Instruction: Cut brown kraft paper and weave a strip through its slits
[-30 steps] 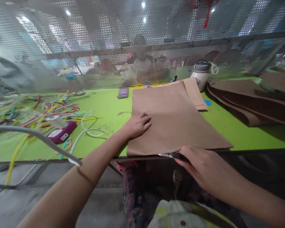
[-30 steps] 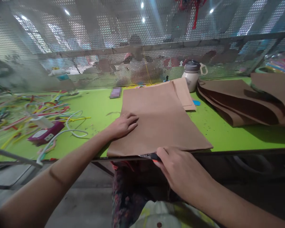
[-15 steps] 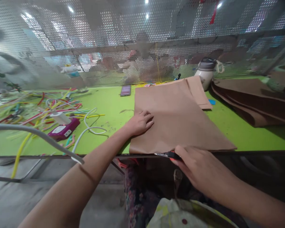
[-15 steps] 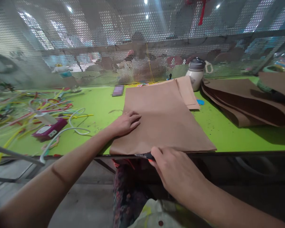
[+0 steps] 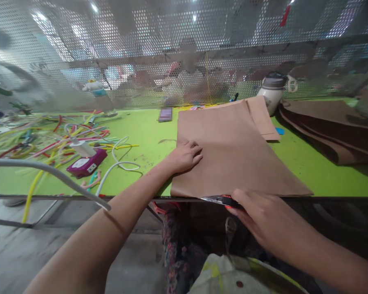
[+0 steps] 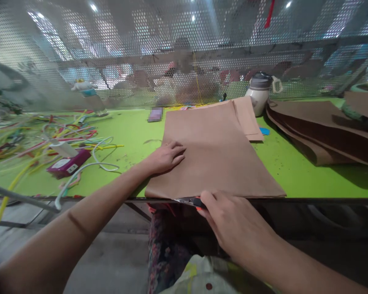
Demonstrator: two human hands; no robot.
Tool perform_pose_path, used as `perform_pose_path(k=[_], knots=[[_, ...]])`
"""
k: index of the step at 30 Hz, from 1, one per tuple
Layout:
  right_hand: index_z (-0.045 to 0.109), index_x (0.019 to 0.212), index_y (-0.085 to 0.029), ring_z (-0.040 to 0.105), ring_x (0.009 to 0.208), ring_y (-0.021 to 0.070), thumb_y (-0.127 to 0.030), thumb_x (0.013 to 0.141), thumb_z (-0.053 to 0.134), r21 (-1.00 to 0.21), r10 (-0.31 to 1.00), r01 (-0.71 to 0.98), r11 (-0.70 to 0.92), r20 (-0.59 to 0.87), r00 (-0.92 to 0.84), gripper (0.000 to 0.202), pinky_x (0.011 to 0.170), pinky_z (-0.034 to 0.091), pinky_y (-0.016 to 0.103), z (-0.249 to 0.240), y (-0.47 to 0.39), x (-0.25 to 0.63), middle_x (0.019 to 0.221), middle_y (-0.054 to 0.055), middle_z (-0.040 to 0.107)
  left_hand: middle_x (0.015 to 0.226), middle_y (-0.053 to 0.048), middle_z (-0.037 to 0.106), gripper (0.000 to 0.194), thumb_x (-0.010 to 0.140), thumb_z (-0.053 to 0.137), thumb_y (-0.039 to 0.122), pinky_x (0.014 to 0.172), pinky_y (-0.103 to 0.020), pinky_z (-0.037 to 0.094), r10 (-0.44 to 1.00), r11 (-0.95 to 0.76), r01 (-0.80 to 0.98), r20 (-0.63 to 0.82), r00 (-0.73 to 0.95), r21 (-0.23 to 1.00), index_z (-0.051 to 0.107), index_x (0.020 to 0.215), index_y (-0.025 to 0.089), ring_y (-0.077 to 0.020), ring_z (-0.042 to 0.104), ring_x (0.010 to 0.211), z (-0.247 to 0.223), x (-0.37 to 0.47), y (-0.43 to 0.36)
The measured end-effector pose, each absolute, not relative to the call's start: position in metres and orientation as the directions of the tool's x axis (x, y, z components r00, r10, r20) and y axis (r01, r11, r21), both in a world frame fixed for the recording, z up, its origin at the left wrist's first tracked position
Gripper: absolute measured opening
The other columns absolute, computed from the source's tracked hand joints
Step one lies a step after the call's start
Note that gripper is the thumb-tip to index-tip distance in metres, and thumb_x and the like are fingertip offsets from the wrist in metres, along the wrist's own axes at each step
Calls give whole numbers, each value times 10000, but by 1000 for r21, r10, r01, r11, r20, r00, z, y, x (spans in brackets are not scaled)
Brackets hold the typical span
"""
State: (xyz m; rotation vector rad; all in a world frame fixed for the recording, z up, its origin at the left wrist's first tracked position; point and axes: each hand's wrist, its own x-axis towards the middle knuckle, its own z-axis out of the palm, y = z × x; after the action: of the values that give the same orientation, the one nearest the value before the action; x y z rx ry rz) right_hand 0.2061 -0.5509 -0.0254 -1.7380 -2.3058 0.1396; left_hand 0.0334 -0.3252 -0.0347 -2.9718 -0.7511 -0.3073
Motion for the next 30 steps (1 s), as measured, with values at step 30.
perform_pose_path(k=[30], knots=[[445,862,-241,573,591,201,-256,952,458,-160,930,922,352,176,-324,92,513,242,307,-18,-555,187,733,-1,581,1205,-109,547,394,960,355,384,965,-353,431,479,-874,485,210,852,24,575,1204,166,-216,560,1055,-36,34,-325]])
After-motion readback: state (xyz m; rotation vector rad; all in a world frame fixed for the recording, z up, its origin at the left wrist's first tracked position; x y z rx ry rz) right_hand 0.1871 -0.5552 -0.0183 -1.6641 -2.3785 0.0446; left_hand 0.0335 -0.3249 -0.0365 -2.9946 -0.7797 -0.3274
